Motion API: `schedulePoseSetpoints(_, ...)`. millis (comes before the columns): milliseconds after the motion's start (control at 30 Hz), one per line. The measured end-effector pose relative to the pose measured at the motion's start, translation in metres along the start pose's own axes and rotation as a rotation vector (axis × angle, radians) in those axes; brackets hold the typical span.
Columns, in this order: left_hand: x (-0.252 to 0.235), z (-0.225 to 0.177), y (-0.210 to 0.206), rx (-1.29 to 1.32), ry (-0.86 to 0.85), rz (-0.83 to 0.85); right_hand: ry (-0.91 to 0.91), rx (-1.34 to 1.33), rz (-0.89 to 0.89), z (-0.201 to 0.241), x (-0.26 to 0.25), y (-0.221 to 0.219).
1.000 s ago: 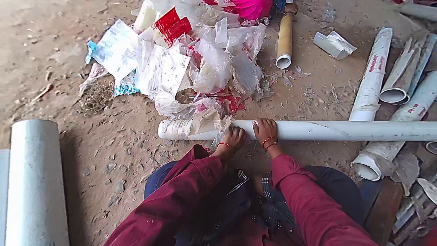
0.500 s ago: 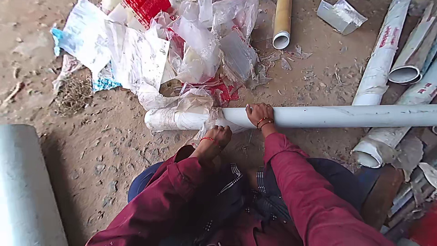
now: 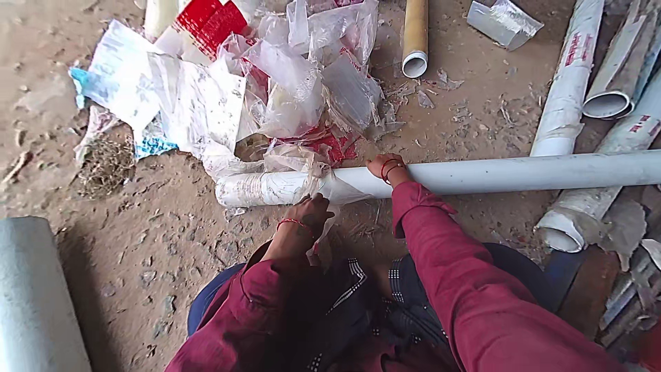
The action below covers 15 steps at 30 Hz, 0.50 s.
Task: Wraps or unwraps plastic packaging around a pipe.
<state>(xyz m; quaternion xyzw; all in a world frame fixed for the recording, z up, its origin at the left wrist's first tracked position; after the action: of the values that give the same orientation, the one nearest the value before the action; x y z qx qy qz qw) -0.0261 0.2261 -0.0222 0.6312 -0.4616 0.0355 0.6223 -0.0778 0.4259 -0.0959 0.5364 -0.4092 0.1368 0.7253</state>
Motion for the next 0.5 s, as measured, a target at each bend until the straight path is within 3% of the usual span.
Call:
schedulePoseSetpoints(33, -0.001, -0.002, 0.009, -0.01, 0.018, -0.118, 0.012, 0.02, 0.029, 0.002, -0.006, -0.002)
schedulePoseSetpoints(100, -0.006, -0.024, 0.021, -0.147, -0.14, -0.479, 0.035, 0.052, 0.06, 0.006, -0.01, -0.002)
schedulePoseSetpoints(200, -0.033, -0.059, -0.005, -0.392, -0.41, -0.558, 0.048, 0.081, 0.093, 0.007, -0.005, -0.008)
schedulePoseSetpoints(267, -0.046, -0.064, -0.018, -0.432, -0.446, -0.486, 0.052, 0.11, 0.125, 0.008, -0.004, -0.014)
schedulePoseSetpoints(367, -0.025, -0.073, -0.002, -0.43, -0.507, -0.762, 0.106, 0.172, 0.173, 0.012, 0.005, -0.028)
schedulePoseSetpoints(433, -0.001, -0.082, 0.002, -0.492, -0.609, -0.92, 0.033, -0.07, 0.085, -0.002, 0.031, -0.035)
schedulePoseSetpoints(500, 0.005, -0.09, 0.003, -0.473, -0.709, -0.877, 0.049, -0.459, -0.141, -0.016, 0.049, -0.032)
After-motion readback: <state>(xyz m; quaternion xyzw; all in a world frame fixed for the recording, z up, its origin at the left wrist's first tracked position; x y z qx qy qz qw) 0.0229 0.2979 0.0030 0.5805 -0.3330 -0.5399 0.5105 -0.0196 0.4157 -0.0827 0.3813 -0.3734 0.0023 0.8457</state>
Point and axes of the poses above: each hand's wrist, its own x-axis away from the middle knuckle, its own y-axis out of the back of the hand, z = x × y, the point moved 10 cm from there along -x, towards the middle knuckle, and after that the axes turned 7 degrees about z, right-handed, at the moved point
